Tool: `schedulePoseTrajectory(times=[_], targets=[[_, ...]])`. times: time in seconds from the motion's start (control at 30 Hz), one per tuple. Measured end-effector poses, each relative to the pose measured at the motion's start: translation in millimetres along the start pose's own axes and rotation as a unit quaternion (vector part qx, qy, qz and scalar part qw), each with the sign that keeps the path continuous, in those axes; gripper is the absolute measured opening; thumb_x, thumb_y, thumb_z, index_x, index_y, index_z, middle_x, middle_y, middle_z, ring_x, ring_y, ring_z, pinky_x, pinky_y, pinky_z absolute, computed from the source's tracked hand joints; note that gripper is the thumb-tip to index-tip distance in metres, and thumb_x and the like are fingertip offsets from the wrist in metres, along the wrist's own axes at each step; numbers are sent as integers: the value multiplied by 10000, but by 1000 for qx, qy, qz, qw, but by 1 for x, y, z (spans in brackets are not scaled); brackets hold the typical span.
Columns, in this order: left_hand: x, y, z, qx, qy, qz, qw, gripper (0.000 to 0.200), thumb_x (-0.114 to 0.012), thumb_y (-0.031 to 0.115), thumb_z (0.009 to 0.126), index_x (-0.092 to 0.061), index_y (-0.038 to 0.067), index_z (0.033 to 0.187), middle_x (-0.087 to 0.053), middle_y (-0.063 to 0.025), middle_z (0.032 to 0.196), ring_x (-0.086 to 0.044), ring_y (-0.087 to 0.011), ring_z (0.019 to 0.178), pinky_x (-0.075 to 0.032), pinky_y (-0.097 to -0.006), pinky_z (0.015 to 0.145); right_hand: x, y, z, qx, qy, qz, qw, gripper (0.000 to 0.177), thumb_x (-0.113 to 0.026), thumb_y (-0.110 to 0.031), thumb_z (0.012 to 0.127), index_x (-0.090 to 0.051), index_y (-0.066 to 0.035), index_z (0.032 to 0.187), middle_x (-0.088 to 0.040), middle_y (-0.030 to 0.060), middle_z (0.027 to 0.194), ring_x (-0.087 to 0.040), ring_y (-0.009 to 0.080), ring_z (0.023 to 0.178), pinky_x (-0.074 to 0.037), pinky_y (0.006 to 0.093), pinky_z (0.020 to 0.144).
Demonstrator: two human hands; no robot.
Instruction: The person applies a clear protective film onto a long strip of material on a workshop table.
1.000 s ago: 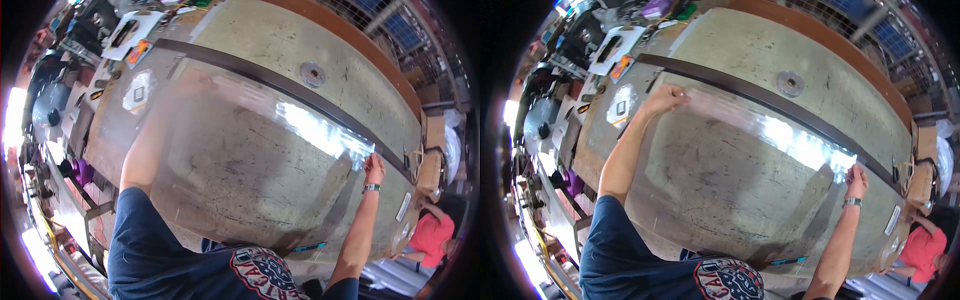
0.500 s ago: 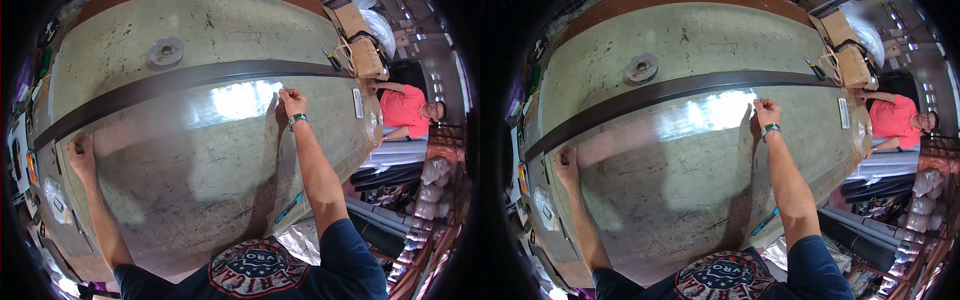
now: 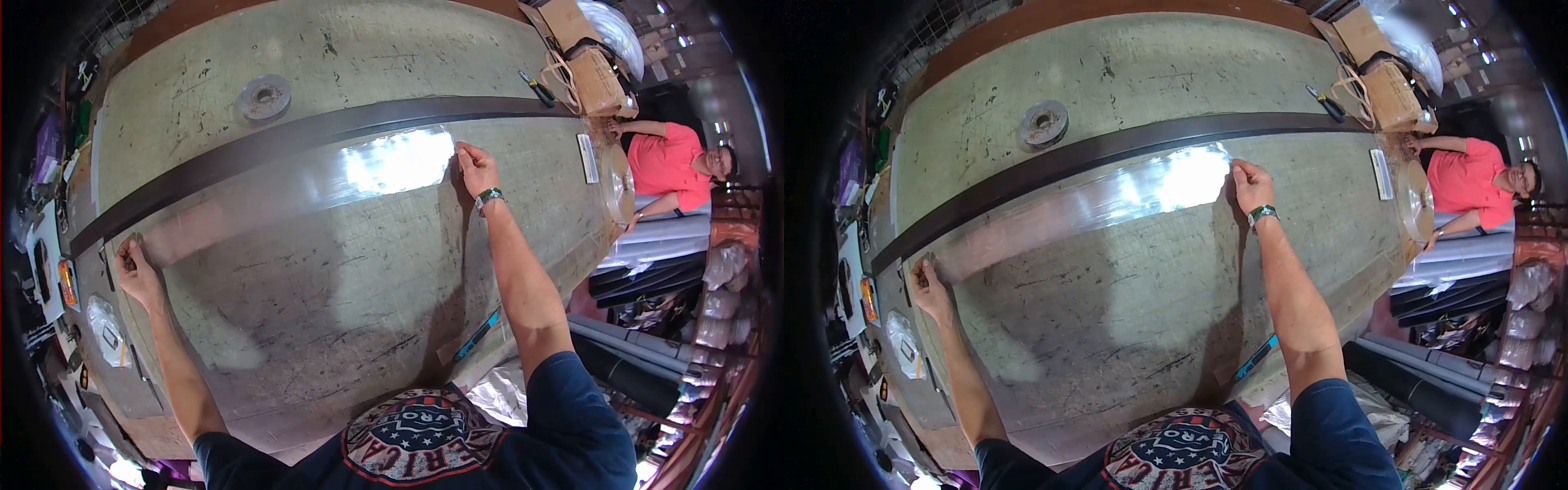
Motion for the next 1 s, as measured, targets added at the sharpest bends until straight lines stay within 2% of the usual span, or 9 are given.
schedulePoseTrajectory(times=[0.17, 0.3, 0.37, 0.47, 0.53, 0.6, 0.77, 0.93, 1.0], targets=[[50, -28, -7, 28, 43, 23, 998, 335, -591, 280, 1043, -678, 12, 862, -636, 3, 785, -547, -101, 734, -450, -271, 678, 68, 8, -8, 81, 34, -42, 995, 382, -619, -284, 989, -674, -40, 1277, -731, 146, 974, -684, 205, 851, -538, 340, 801], [81, 12, -100, 32, -69, 175, 982, 367, -578, 268, 1044, -635, 23, 777, -594, 4, 753, -496, -99, 694, -408, -292, 627, 153, -23, -96, 100, 2, -109, 989, 353, -626, -284, 982, -690, -38, 1228, -728, 177, 1058, -695, 300, 929, -542, 378, 852], [67, 50, -183, 72, -142, 129, 979, 334, -602, 233, 1029, -648, 14, 781, -590, 5, 750, -484, -115, 682, -405, -308, 616, 184, -39, -153, 157, -24, -164, 973, 323, -640, -270, 973, -702, -39, 1190, -724, 183, 1059, -683, 334, 966, -537, 399, 881], [29, 121, -318, 16, -334, 199, 921, 184, -685, 175, 958, -732, 3, 915, -736, -64, 920, -700, -194, 936, -556, -360, 847, 195, -28, -237, 245, -128, -217, 936, 270, -673, -228, 943, -712, -54, 1145, -700, 174, 1080, -637, 362, 1048, -512, 439, 933], [-7, 167, -401, -53, -432, 124, 892, 71, -731, 57, 872, -684, 5, 880, -657, -109, 881, -621, -245, 836, -508, -349, 756, 188, -25, -282, 272, -198, -213, 917, 267, -700, -184, 904, -712, -73, 1147, -664, 149, 1126, -621, 360, 1056, -505, 456, 933], [-43, 239, -453, -142, -471, 51, 869, 235, -777, 144, 829, -700, 62, 1034, -648, -143, 1118, -594, -315, 1050, -489, -413, 883, 180, -22, -310, 299, -250, -197, 900, 290, -725, -178, 868, -712, -95, 1145, -637, 122, 1132, -605, 334, 1055, -498, 450, 901], [-88, 267, -523, -193, -440, 161, 862, 362, -788, 236, 828, -710, 136, 1167, -614, -111, 1257, -547, -338, 1186, -446, -471, 979, 164, 1, -331, 371, -269, -174, 872, 293, -743, -183, 829, -713, -120, 1114, -625, 94, 1158, -594, 317, 1068, -489, 438, 886], [-87, 262, -542, -245, -382, 213, 865, 238, -786, 167, 816, -772, 144, 1052, -635, -99, 1239, -542, -311, 1167, -416, -453, 980, 163, 22, -323, 422, -251, -67, 868, 150, -721, -196, 776, -701, -94, 884, -637, 78, 1034, -588, 302, 1041, -473, 444, 890], [-91, 263, -547, -253, -359, 194, 877, 185, -783, 139, 818, -781, 128, 1002, -644, -105, 1241, -537, -313, 1171, -412, -454, 997, 163, 28, -320, 431, -253, -56, 864, 145, -709, -173, 798, -672, -109, 923, -639, 53, 1008, -584, 284, 1052, -450, 432, 907]])
Point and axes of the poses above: each hand's wrist, its own z-axis towards the middle knuckle, its own x-axis out of the back of the hand, y = z × x, the point moved 4 cm from there along z, towards the middle knuckle
